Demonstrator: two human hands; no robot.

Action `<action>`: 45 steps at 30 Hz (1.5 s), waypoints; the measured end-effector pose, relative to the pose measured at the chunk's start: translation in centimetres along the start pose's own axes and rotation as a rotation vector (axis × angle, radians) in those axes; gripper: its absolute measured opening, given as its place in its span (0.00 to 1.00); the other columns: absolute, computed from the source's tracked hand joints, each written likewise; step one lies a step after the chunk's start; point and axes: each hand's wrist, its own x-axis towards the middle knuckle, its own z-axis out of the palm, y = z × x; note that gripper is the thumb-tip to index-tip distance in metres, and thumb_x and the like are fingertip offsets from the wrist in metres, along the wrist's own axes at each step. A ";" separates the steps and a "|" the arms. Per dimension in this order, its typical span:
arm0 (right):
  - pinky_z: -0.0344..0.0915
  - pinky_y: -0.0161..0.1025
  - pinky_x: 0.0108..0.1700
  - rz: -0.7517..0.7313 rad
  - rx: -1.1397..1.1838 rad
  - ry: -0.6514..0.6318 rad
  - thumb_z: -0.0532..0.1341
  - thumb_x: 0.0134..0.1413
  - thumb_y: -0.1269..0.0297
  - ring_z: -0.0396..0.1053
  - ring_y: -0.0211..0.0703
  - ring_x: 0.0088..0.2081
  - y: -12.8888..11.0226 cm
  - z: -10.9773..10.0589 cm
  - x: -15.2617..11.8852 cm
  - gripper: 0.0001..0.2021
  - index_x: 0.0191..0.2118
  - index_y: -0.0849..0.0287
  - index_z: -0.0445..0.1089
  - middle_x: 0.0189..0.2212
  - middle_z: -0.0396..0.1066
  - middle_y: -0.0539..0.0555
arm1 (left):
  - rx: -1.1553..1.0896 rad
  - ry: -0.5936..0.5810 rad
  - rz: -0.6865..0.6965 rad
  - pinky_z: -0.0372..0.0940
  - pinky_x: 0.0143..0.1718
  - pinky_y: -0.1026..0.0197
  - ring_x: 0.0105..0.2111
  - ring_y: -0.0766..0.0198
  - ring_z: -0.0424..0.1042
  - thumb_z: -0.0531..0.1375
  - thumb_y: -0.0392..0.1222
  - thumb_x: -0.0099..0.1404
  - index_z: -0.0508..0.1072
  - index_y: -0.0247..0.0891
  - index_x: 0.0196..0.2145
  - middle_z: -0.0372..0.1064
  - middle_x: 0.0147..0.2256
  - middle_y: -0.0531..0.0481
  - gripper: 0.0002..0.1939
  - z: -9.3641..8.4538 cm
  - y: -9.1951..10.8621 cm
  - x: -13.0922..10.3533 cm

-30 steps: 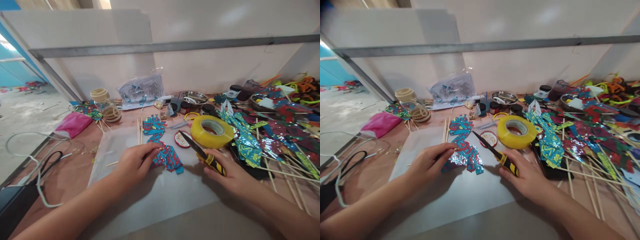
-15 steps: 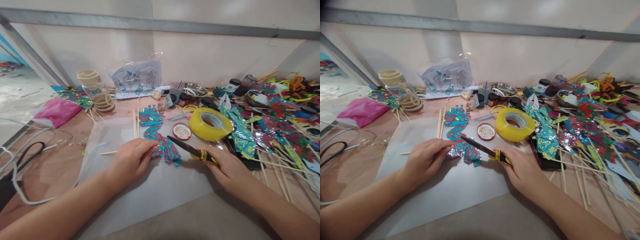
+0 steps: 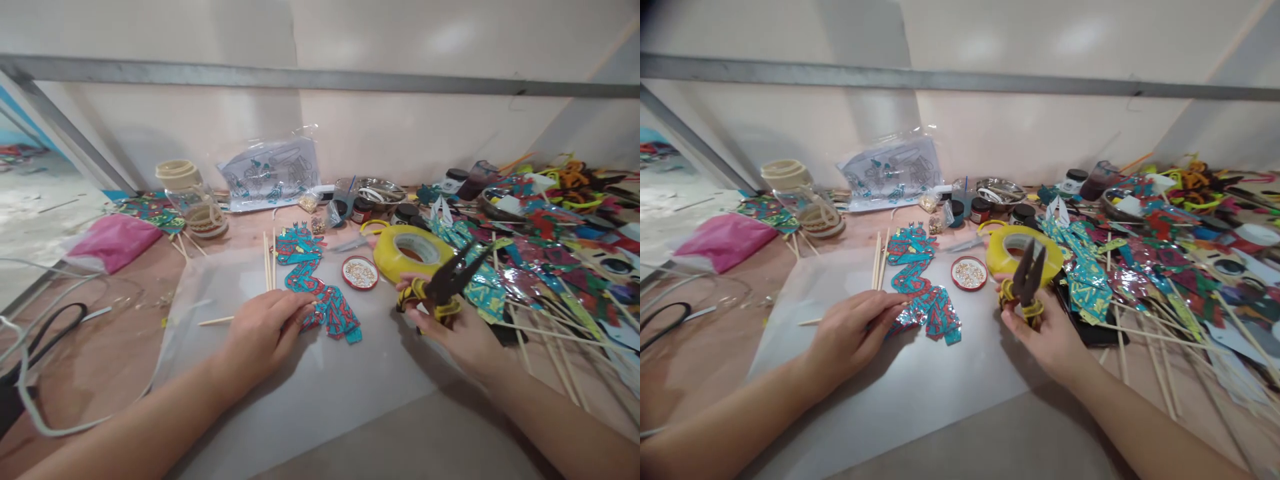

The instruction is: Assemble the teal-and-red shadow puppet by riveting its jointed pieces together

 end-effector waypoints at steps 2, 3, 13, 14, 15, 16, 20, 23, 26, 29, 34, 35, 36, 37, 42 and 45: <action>0.64 0.46 0.49 -0.108 -0.141 -0.055 0.58 0.58 0.59 0.69 0.49 0.46 0.0 0.0 0.0 0.07 0.41 0.54 0.67 0.41 0.71 0.54 | -0.003 0.012 0.003 0.65 0.35 0.63 0.32 0.64 0.73 0.53 0.38 0.70 0.72 0.39 0.43 0.74 0.33 0.51 0.09 0.1 -0.1 0.0; 0.64 0.45 0.48 -0.160 -0.224 -0.086 0.58 0.59 0.61 0.69 0.49 0.44 0.0 0.0 -0.1 0.05 0.38 0.54 0.67 0.38 0.71 0.54 | -0.004 0.015 0.004 0.65 0.35 0.63 0.32 0.64 0.73 0.53 0.37 0.70 0.72 0.38 0.43 0.74 0.33 0.51 0.09 0.1 -0.1 0.0; 0.64 0.43 0.40 -0.223 -0.519 -0.200 0.56 0.55 0.70 0.65 0.47 0.39 -0.9 0.4 -1.4 0.14 0.48 0.56 0.59 0.40 0.65 0.57 | -0.006 0.031 0.105 0.64 0.32 0.64 0.30 0.65 0.71 0.53 0.36 0.70 0.70 0.38 0.46 0.73 0.32 0.51 0.10 0.1 0.2 0.1; 0.64 0.44 0.41 -0.207 -0.535 -0.203 0.55 0.55 0.70 0.65 0.48 0.40 -0.9 0.4 -1.3 0.15 0.49 0.56 0.58 0.41 0.64 0.57 | -0.005 0.027 0.122 0.64 0.32 0.64 0.30 0.65 0.71 0.53 0.36 0.70 0.70 0.38 0.47 0.74 0.33 0.51 0.10 0.2 0.1 0.0; 0.65 0.45 0.42 -0.205 -0.559 -0.200 0.55 0.55 0.71 0.65 0.49 0.42 -0.9 0.3 -1.2 0.16 0.50 0.56 0.58 0.42 0.63 0.58 | -0.002 0.026 0.135 0.64 0.32 0.64 0.30 0.65 0.71 0.53 0.35 0.70 0.69 0.39 0.48 0.74 0.33 0.51 0.11 0.2 0.1 0.0; 0.65 0.47 0.44 -0.209 -0.591 -0.189 0.54 0.55 0.71 0.65 0.51 0.44 -0.7 0.3 -1.1 0.16 0.50 0.56 0.58 0.43 0.62 0.59 | 0.001 0.025 0.142 0.64 0.32 0.64 0.30 0.65 0.71 0.54 0.35 0.69 0.69 0.39 0.48 0.74 0.33 0.51 0.11 0.3 0.1 -0.1; 0.66 0.50 0.45 -0.227 -0.758 -0.139 0.54 0.54 0.70 0.65 0.56 0.47 0.4 0.6 -0.8 0.18 0.52 0.58 0.58 0.46 0.61 0.62 | 0.024 0.015 0.156 0.65 0.33 0.63 0.32 0.64 0.72 0.55 0.35 0.68 0.70 0.39 0.47 0.74 0.33 0.50 0.10 0.4 0.2 -0.3; 0.66 0.50 0.46 -0.274 -0.854 -0.140 0.57 0.53 0.68 0.64 0.59 0.49 0.9 0.7 -0.9 0.21 0.53 0.61 0.58 0.48 0.61 0.64 | 0.046 0.005 0.185 0.65 0.33 0.62 0.32 0.64 0.72 0.55 0.35 0.68 0.71 0.39 0.46 0.74 0.34 0.50 0.10 0.3 0.5 -0.2; 0.65 0.50 0.45 -0.315 -0.922 -0.131 0.59 0.53 0.63 0.66 0.58 0.45 0.7 0.6 -0.8 0.19 0.50 0.63 0.61 0.43 0.64 0.62 | 0.062 0.012 0.212 0.65 0.32 0.62 0.31 0.64 0.72 0.55 0.35 0.68 0.71 0.38 0.45 0.74 0.33 0.50 0.09 0.1 0.8 -0.2; 0.65 0.45 0.37 -0.303 -0.987 -0.115 0.58 0.56 0.60 0.68 0.52 0.37 0.2 0.3 -0.7 0.12 0.45 0.59 0.64 0.37 0.66 0.57 | 0.065 0.020 0.219 0.64 0.31 0.63 0.30 0.65 0.71 0.56 0.36 0.68 0.72 0.38 0.44 0.74 0.32 0.51 0.08 0.1 0.8 -0.2; 0.65 0.45 0.39 -0.292 -0.908 -0.138 0.57 0.58 0.61 0.68 0.51 0.38 0.3 0.3 -0.7 0.13 0.48 0.58 0.64 0.40 0.65 0.57 | 0.057 0.038 0.209 0.65 0.31 0.63 0.29 0.65 0.71 0.58 0.37 0.67 0.72 0.37 0.42 0.74 0.32 0.51 0.06 0.3 0.8 -0.2; 0.65 0.46 0.41 -0.280 -0.895 -0.146 0.57 0.58 0.61 0.67 0.52 0.40 0.4 0.5 -0.7 0.14 0.49 0.59 0.63 0.40 0.64 0.58 | 0.054 0.038 0.212 0.65 0.31 0.63 0.29 0.65 0.71 0.58 0.37 0.67 0.72 0.37 0.42 0.74 0.32 0.51 0.06 0.3 0.8 -0.1; 0.65 0.47 0.42 -0.260 -0.889 -0.155 0.56 0.58 0.61 0.66 0.53 0.41 0.6 0.6 -0.6 0.15 0.49 0.59 0.63 0.41 0.64 0.59 | 0.052 0.036 0.217 0.65 0.31 0.63 0.29 0.65 0.71 0.57 0.37 0.67 0.72 0.37 0.42 0.74 0.32 0.51 0.06 0.4 0.9 -0.1; 0.65 0.48 0.43 -0.234 -0.888 -0.165 0.56 0.58 0.61 0.66 0.54 0.41 0.7 0.7 -0.6 0.15 0.49 0.60 0.63 0.41 0.63 0.59 | 0.050 0.032 0.221 0.65 0.31 0.63 0.29 0.65 0.71 0.57 0.37 0.68 0.72 0.37 0.42 0.74 0.32 0.51 0.06 0.4 0.9 -0.1; 0.65 0.49 0.43 -0.165 -0.897 -0.187 0.55 0.59 0.60 0.65 0.53 0.40 0.7 1.1 -0.4 0.14 0.48 0.60 0.64 0.41 0.61 0.59 | 0.051 0.031 0.236 0.66 0.34 0.62 0.31 0.64 0.73 0.58 0.37 0.68 0.72 0.38 0.44 0.75 0.33 0.51 0.08 0.8 1.3 -0.3; 0.64 0.48 0.42 -0.173 -0.907 -0.165 0.57 0.57 0.61 0.65 0.53 0.39 0.3 1.4 -0.4 0.14 0.47 0.60 0.64 0.40 0.61 0.60 | 0.063 0.029 0.240 0.67 0.34 0.62 0.32 0.64 0.73 0.58 0.38 0.67 0.72 0.39 0.44 0.75 0.33 0.52 0.08 1.0 1.4 -0.3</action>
